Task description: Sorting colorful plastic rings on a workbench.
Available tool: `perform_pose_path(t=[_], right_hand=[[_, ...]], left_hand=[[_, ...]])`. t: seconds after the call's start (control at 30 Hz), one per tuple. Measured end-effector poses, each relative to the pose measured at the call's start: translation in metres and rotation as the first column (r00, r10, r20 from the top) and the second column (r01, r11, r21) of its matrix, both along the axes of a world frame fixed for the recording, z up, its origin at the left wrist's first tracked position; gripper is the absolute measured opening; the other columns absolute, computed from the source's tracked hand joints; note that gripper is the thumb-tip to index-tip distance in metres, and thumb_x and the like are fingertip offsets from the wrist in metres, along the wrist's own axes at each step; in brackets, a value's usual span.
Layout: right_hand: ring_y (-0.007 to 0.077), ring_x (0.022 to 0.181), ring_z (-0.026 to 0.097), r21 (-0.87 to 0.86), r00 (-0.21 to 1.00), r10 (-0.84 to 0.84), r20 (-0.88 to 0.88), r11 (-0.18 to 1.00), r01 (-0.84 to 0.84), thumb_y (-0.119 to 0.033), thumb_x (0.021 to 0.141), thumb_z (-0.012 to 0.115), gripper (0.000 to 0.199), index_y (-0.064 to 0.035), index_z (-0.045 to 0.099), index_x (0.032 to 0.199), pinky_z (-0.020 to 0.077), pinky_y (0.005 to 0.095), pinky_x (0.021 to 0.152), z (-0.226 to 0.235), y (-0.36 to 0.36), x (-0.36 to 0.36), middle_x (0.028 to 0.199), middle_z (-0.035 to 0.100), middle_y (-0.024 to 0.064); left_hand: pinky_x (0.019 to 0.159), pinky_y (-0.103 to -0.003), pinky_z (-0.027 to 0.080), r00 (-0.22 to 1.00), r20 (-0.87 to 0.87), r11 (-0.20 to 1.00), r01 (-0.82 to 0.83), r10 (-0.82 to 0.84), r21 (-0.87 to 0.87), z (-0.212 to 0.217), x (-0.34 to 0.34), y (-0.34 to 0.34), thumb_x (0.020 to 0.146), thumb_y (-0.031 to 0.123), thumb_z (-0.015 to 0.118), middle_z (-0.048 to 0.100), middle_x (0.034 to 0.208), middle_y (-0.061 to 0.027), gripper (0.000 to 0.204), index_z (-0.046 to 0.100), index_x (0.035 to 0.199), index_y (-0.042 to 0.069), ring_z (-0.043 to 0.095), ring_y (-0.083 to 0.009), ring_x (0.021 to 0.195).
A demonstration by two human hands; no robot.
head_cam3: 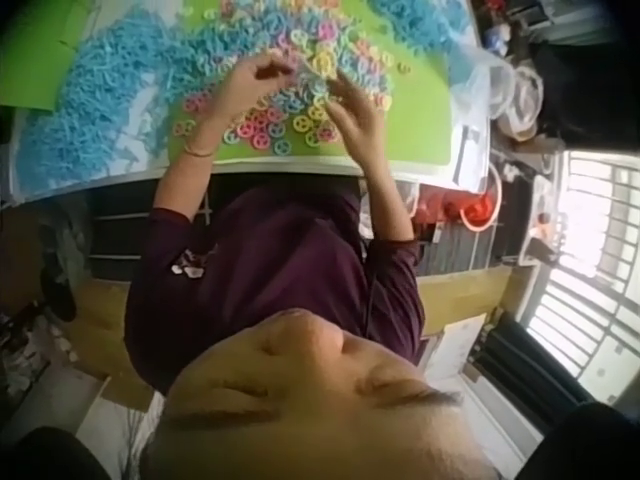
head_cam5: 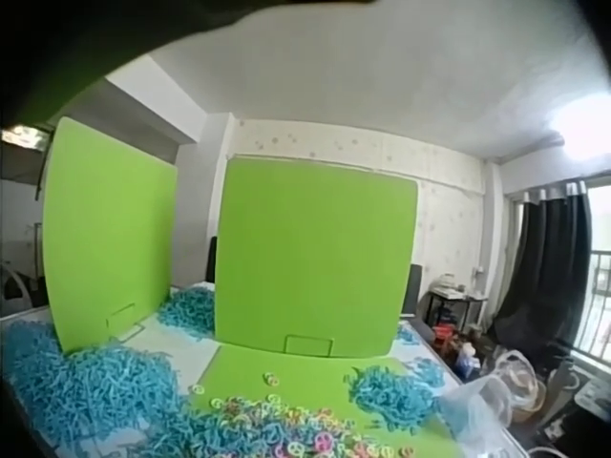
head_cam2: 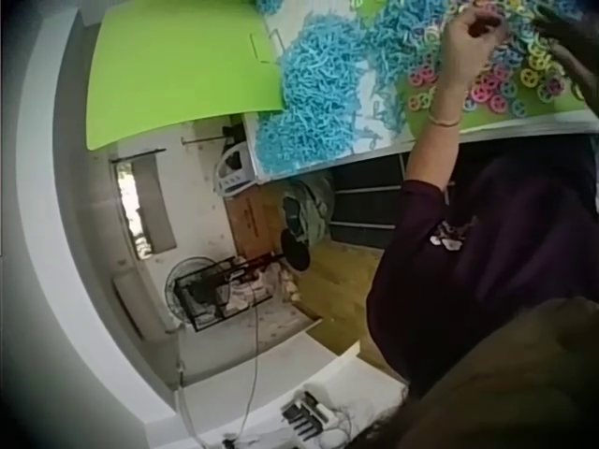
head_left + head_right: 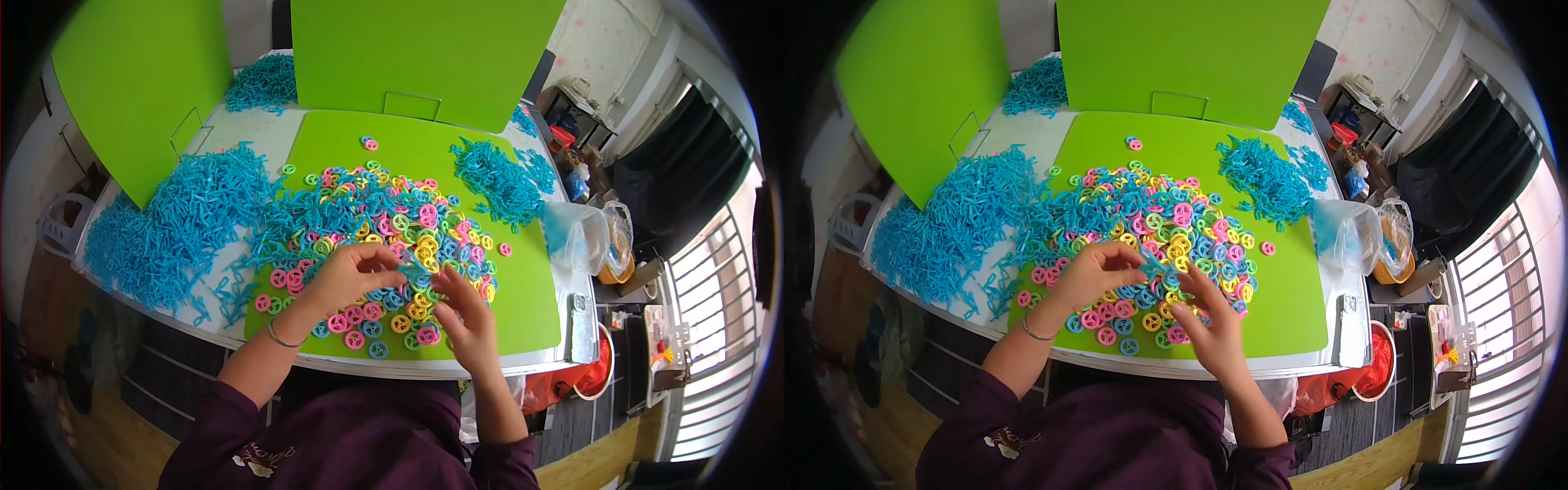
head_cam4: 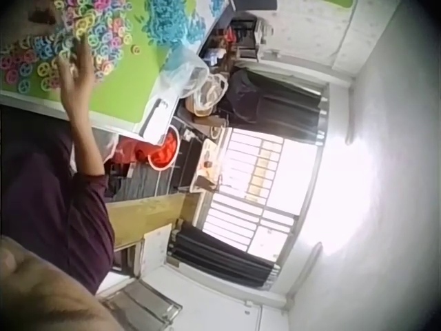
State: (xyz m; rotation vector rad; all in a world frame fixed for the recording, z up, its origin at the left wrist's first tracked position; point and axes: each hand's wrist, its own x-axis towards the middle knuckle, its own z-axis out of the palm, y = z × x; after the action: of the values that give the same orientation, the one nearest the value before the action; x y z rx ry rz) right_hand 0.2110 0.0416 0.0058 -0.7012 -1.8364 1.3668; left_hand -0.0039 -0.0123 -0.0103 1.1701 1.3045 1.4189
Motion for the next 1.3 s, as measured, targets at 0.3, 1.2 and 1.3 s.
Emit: perform_pose_path(t=[0.3,1.2,1.3], right_hand=[[0.0106,0.088,0.062,-0.225,0.974,0.000,-0.225,0.973,-0.052,-0.006,0.092,0.059,0.016,-0.0001,0.063,0.107,0.0476,0.0239,0.078,-0.002,0.032,-0.027,0.092,0.066,0.0048],[0.0137,0.073,0.058,0.381,0.998,0.038,0.043,0.923,-0.051,0.003,0.071,0.075,0.022,-0.0049,0.074,0.093,0.0460,0.0246,0.064,-0.016,0.024,-0.026,0.080,0.064,0.0049],[0.0142,0.073,0.060,0.375,0.997,0.028,0.076,0.926,-0.055,0.000,0.076,0.072,0.024,-0.0084,0.074,0.098,0.0474,0.0262,0.063,-0.013,0.025,-0.025,0.081,0.064,0.0050]], left_hand=[[0.073,-0.034,0.047,0.481,-0.704,0.834,-0.119,0.523,0.538,-0.020,0.001,0.014,0.075,0.019,0.076,0.061,0.082,-0.0034,0.025,0.070,0.098,0.010,0.057,-0.0201,0.078],[0.057,-0.019,0.052,0.816,0.578,0.970,0.145,-0.007,-0.194,-0.014,0.012,0.002,0.089,0.013,0.065,0.061,0.080,0.0000,0.009,0.059,0.089,0.007,0.062,-0.0076,0.064],[0.057,-0.019,0.052,0.776,0.629,0.963,0.132,0.048,-0.237,-0.012,0.016,-0.001,0.089,0.013,0.065,0.061,0.080,-0.0002,0.008,0.059,0.089,0.007,0.062,-0.0076,0.064]])
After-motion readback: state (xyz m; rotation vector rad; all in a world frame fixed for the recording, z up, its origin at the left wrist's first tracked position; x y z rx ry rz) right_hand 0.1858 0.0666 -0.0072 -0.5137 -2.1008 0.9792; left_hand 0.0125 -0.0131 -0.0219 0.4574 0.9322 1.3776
